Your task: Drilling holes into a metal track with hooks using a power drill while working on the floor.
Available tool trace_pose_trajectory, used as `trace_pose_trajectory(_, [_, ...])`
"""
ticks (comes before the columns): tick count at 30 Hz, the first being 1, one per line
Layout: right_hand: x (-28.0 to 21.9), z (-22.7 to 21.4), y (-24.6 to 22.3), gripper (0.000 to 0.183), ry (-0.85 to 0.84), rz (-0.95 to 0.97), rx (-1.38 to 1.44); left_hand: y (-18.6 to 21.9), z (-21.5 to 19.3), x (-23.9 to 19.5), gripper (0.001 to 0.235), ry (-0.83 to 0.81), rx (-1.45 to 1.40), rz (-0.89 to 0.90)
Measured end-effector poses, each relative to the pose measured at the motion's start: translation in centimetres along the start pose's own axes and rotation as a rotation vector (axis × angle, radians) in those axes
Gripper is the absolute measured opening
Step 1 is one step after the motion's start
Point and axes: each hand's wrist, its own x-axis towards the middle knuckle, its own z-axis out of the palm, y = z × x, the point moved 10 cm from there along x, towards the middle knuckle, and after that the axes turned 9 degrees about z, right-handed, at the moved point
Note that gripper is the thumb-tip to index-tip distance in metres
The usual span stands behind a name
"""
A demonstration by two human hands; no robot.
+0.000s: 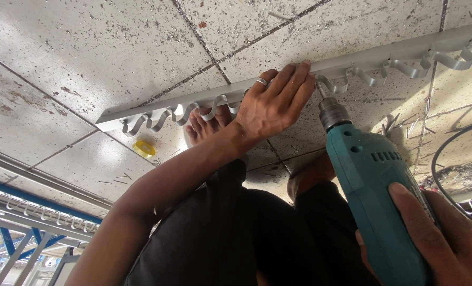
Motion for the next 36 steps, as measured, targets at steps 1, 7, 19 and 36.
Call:
trace_pose_trajectory(1, [0.3, -0.2, -0.2, 0.092, -0.009, -0.002, 0.03, 0.0, -0.2, 0.1, 0.021, 0.004, 0.005, 0.005])
trace_pose_trajectory(7, [-0.7, 0.3, -0.9, 0.083, -0.068, 0.125, -0.303, 0.2, 0.7, -0.5, 0.026, 0.001, -0.002, 0.007])
trace_pose_trajectory(19, [2.6, -2.6, -5.1, 0.061, -0.042, -0.009, -0.83, 0.2, 0.3, -0.4, 0.024, 0.026, 0.049, -0.004])
trace_pose_trajectory(36, [2.7, -2.1, -2.0, 0.107, -0.168, -0.03, -0.389, 0.2, -0.2, 0.1, 0.024, -0.01, 0.042, -0.01])
